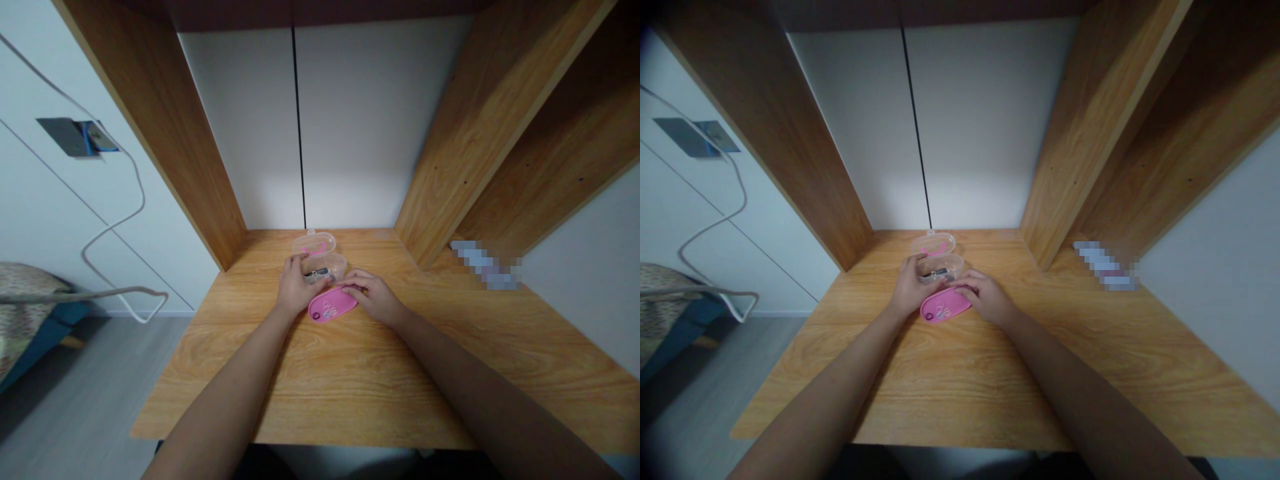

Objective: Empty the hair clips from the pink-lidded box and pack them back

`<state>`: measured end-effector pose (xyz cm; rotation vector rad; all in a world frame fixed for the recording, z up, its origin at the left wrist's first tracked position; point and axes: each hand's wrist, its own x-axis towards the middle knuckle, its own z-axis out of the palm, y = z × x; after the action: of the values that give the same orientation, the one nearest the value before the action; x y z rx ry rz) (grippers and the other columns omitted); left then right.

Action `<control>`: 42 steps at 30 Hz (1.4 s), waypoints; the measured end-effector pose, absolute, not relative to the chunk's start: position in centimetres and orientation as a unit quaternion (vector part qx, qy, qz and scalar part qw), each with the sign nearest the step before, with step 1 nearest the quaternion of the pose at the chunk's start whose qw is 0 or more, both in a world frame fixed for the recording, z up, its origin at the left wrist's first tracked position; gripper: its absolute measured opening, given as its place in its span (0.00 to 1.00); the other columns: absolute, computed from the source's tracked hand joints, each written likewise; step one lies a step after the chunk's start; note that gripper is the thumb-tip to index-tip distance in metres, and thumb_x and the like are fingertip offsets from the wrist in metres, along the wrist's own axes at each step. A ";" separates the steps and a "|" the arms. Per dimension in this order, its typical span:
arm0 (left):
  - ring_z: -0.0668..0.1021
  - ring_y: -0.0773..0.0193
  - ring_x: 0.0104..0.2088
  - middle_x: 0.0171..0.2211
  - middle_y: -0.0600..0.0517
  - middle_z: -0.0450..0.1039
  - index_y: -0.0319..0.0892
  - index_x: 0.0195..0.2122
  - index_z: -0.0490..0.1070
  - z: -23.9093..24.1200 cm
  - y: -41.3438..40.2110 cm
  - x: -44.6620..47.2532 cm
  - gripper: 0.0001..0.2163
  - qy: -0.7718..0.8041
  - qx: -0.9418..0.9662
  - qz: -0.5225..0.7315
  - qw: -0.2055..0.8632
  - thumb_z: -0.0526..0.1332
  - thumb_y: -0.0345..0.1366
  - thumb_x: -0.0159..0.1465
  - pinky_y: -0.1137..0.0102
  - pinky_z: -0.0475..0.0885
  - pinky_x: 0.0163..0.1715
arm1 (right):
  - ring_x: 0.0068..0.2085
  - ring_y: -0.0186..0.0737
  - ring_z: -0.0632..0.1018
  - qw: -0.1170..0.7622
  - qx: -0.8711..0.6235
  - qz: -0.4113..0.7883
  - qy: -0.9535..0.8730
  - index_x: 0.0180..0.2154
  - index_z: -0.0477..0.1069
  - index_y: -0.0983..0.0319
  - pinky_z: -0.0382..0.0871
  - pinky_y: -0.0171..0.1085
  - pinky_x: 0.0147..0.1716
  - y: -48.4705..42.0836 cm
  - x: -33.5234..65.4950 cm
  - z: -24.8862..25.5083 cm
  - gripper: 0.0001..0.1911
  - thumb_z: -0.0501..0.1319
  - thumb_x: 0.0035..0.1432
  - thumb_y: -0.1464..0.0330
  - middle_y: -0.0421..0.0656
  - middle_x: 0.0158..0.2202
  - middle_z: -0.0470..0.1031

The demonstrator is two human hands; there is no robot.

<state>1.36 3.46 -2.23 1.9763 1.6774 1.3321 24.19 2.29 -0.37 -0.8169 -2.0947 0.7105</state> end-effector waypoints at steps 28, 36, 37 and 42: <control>0.74 0.49 0.54 0.52 0.44 0.69 0.44 0.57 0.66 -2.1 3.4 1.4 0.36 0.575 0.669 0.454 0.123 0.76 0.47 0.49 0.54 0.70 0.56 | 0.33 0.38 0.73 0.358 -0.329 0.321 -0.813 0.33 0.67 0.58 0.67 0.37 0.34 0.9 24.1 0.4 0.10 0.57 0.49 0.78 0.40 0.32 0.74; 0.74 0.50 0.54 0.52 0.43 0.69 0.44 0.57 0.65 -2.1 3.5 1.4 0.36 0.579 0.669 0.448 0.125 0.76 0.47 0.49 0.54 0.71 0.56 | 0.34 0.39 0.74 0.366 -0.319 0.312 -0.816 0.31 0.63 0.58 0.67 0.38 0.36 0.8 24.1 0.7 0.10 0.57 0.46 0.77 0.40 0.32 0.73; 0.74 0.50 0.54 0.52 0.43 0.69 0.44 0.57 0.65 -2.1 3.5 1.4 0.36 0.579 0.669 0.449 0.126 0.76 0.47 0.49 0.54 0.71 0.56 | 0.34 0.40 0.74 0.371 -0.320 0.307 -0.816 0.31 0.63 0.57 0.67 0.38 0.36 0.7 24.1 0.8 0.10 0.57 0.47 0.77 0.40 0.32 0.73; 0.74 0.49 0.56 0.52 0.44 0.69 0.45 0.57 0.66 -2.0 3.4 1.4 0.36 0.570 0.669 0.461 0.124 0.76 0.47 0.49 0.54 0.70 0.57 | 0.33 0.40 0.74 0.391 -0.325 0.301 -0.807 0.31 0.62 0.57 0.67 0.38 0.35 0.6 24.1 0.9 0.10 0.57 0.47 0.77 0.40 0.33 0.74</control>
<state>1.40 3.41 -2.03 1.9500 1.6621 1.3454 24.07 0.64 0.95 -0.8248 -2.0500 0.7639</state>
